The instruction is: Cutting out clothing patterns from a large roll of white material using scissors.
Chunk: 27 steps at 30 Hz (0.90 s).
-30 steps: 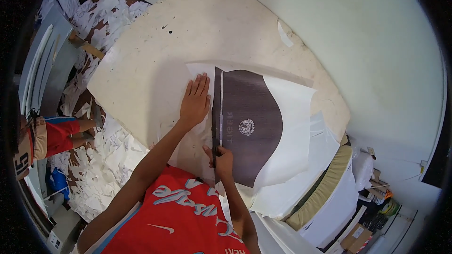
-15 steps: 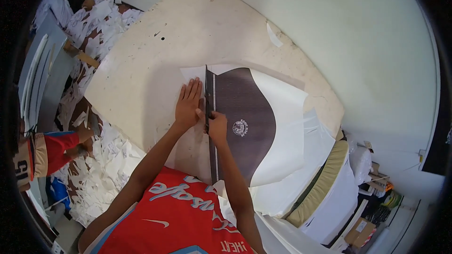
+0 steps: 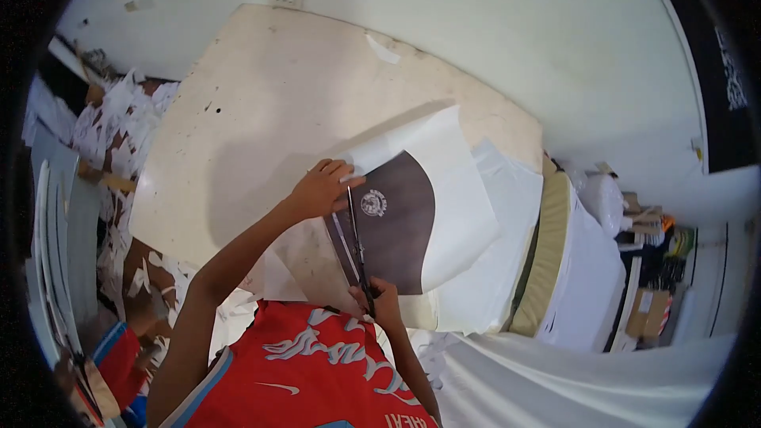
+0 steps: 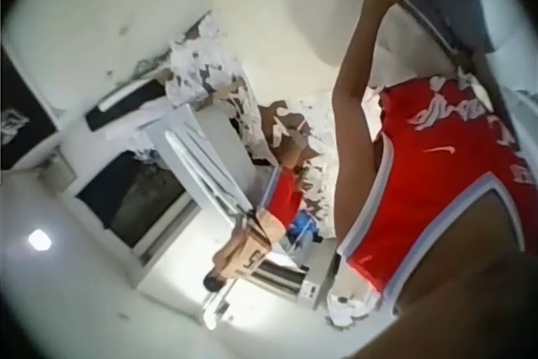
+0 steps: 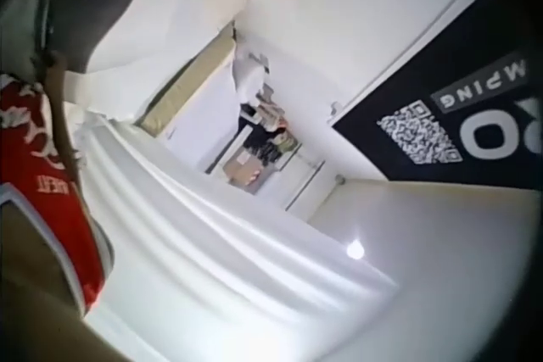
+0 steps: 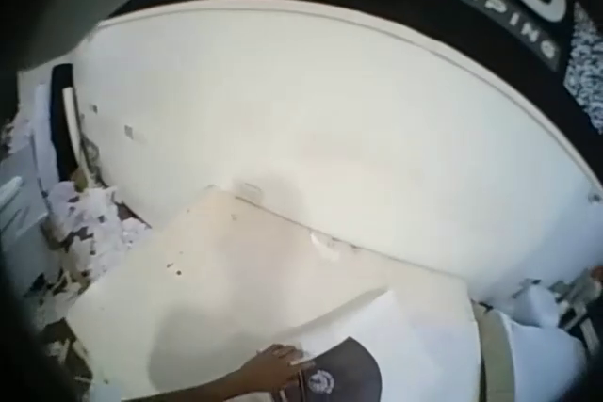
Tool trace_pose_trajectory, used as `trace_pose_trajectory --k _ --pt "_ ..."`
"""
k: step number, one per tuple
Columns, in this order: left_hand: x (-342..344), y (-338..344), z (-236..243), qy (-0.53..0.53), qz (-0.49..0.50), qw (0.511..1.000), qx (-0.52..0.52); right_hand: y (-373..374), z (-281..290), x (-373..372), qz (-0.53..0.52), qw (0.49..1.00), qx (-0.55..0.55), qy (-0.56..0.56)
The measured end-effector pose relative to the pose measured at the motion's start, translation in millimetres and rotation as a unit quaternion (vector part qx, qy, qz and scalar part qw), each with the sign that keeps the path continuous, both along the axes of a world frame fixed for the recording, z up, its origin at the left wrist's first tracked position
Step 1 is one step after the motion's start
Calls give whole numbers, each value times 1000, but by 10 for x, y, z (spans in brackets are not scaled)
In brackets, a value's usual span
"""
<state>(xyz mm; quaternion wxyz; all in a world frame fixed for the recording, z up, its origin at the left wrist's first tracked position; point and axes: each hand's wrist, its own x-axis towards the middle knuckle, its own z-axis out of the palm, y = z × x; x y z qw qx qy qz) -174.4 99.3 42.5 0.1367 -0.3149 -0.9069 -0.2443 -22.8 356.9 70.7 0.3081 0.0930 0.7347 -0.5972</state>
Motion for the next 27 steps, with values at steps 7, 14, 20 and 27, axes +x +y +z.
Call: trace_pose_trajectory --k 7,14,20,27 --pt "-444 -184 -385 -37 242 964 -101 -87 -136 132 7 923 300 239" --pt "-48 -1020 -305 -82 451 884 -89 -91 -440 -355 6 894 311 322" --pt "305 -1075 -360 -88 506 852 -105 225 -479 -1628 50 796 439 414" --pt "499 -868 -444 -465 356 650 485 -159 -58 -1161 70 901 292 311"
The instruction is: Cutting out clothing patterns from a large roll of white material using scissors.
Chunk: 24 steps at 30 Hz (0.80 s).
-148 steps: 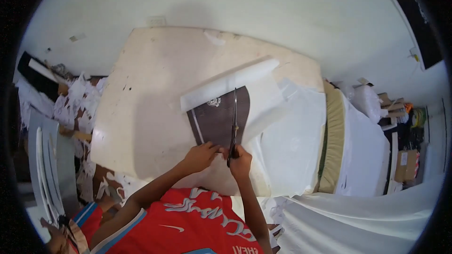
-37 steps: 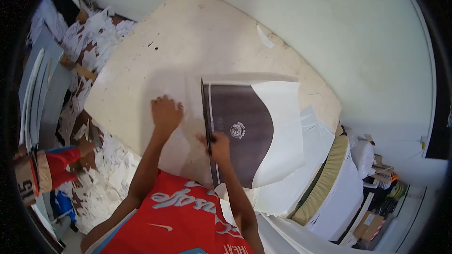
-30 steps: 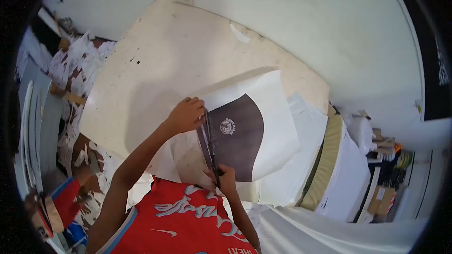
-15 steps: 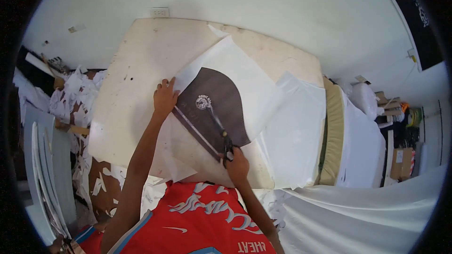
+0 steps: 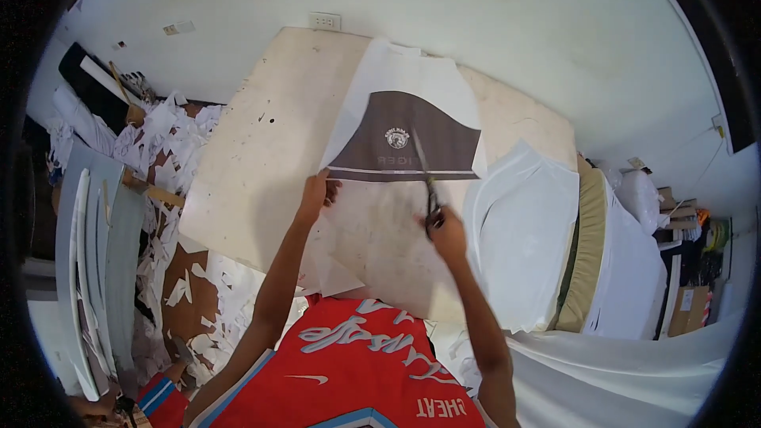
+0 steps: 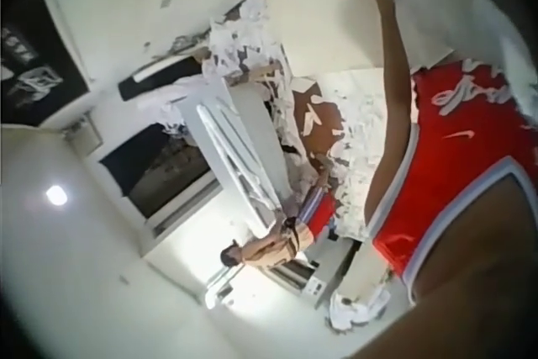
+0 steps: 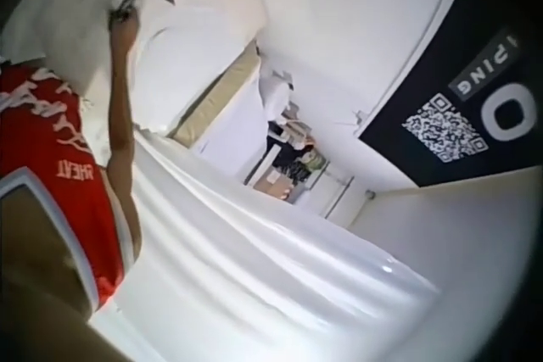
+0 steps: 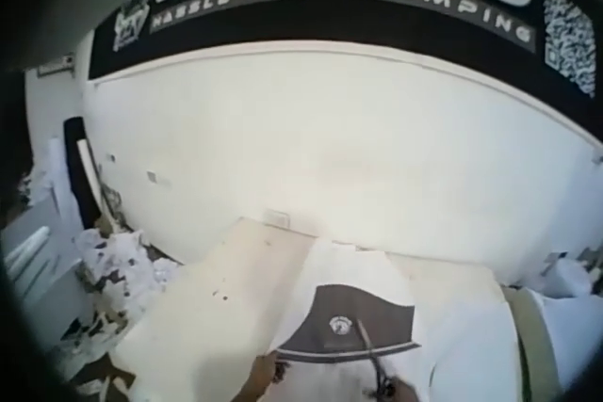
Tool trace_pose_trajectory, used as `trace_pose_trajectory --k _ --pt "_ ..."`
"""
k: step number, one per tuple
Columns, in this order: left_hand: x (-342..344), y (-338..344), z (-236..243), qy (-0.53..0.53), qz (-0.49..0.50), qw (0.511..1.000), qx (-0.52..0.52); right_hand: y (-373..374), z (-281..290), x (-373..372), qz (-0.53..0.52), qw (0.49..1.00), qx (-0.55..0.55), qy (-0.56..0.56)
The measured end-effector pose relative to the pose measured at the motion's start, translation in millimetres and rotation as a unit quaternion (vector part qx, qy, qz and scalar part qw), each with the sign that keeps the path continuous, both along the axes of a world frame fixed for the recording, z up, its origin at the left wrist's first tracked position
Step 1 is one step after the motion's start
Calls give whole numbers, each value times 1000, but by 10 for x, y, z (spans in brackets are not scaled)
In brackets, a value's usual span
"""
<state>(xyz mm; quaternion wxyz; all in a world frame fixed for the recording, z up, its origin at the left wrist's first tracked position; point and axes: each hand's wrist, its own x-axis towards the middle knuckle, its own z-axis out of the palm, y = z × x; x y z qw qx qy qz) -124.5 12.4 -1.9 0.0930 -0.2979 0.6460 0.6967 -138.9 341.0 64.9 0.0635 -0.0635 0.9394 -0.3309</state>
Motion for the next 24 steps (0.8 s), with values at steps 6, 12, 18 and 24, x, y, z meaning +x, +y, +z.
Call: trace_pose_trajectory --k 6,12,18,24 --pt "542 501 240 -28 48 985 -162 -86 -39 1214 24 935 -127 -331" --pt "340 308 189 96 140 770 -615 -95 -80 1587 45 957 -71 -278" --pt "-647 -531 191 25 75 775 -627 -386 50 1566 21 989 -96 -114" --pt "-510 -813 51 31 -56 695 -716 -976 135 1065 -1 981 -194 -3"
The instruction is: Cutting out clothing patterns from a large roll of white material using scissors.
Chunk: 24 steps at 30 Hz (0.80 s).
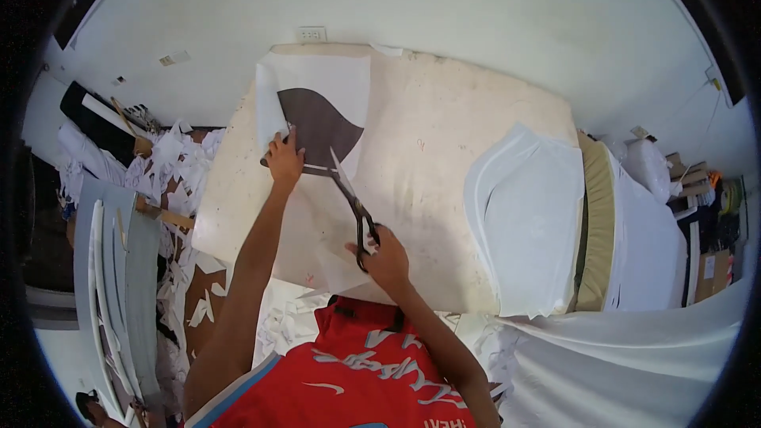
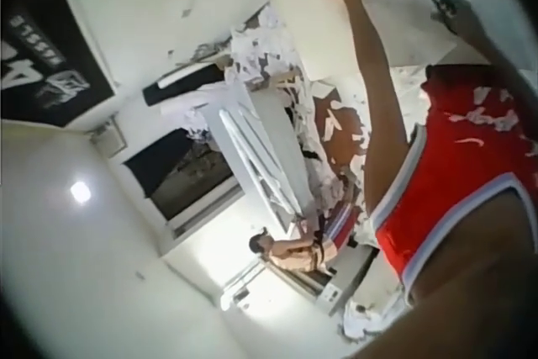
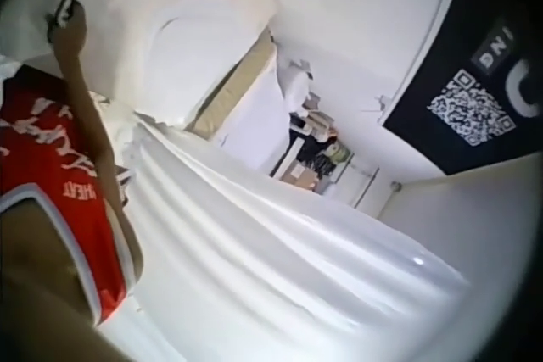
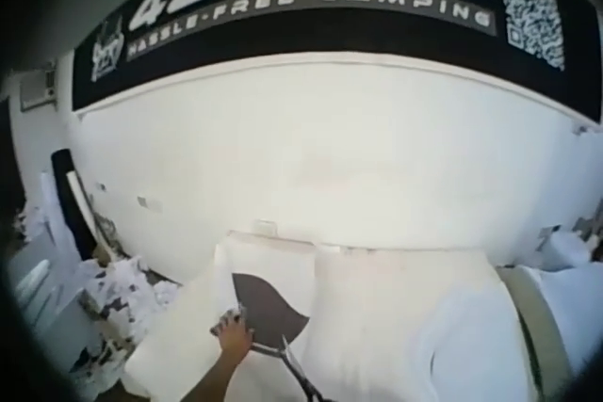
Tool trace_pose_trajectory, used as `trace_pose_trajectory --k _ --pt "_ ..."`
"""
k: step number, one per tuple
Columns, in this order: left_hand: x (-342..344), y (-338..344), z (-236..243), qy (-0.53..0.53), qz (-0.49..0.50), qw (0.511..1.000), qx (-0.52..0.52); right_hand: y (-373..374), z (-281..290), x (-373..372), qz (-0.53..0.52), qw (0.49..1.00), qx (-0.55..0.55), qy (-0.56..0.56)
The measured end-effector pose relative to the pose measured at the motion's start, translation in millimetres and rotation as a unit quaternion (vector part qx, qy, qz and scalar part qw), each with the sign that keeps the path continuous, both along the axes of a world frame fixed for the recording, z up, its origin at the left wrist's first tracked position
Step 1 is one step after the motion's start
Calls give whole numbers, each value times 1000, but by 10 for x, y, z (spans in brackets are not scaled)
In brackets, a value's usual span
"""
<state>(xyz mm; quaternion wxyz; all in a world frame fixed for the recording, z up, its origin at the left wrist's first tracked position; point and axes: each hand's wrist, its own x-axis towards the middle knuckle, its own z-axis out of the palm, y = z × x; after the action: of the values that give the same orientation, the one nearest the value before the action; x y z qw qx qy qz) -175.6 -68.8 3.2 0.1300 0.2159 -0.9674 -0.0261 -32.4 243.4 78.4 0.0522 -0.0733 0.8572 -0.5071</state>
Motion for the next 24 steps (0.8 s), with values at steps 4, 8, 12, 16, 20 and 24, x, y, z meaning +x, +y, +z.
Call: trace_pose_trajectory --k 4,8,12,16,20,24 --pt "490 495 -233 97 -208 971 -74 130 -84 7 18 990 26 -136" --pt "721 1171 -236 137 -225 964 46 429 -269 473 4 944 -58 -324" --pt "848 1571 -132 93 -207 970 91 564 -422 688 -24 905 -146 -398" --pt "981 1661 -53 86 -212 969 97 567 -538 622 -59 918 -120 -374" --pt "1008 1651 -15 83 -226 962 125 543 -641 568 -57 945 -32 -322" --pt "886 1730 -61 37 -221 963 150 513 -612 592 -43 962 -18 -269"
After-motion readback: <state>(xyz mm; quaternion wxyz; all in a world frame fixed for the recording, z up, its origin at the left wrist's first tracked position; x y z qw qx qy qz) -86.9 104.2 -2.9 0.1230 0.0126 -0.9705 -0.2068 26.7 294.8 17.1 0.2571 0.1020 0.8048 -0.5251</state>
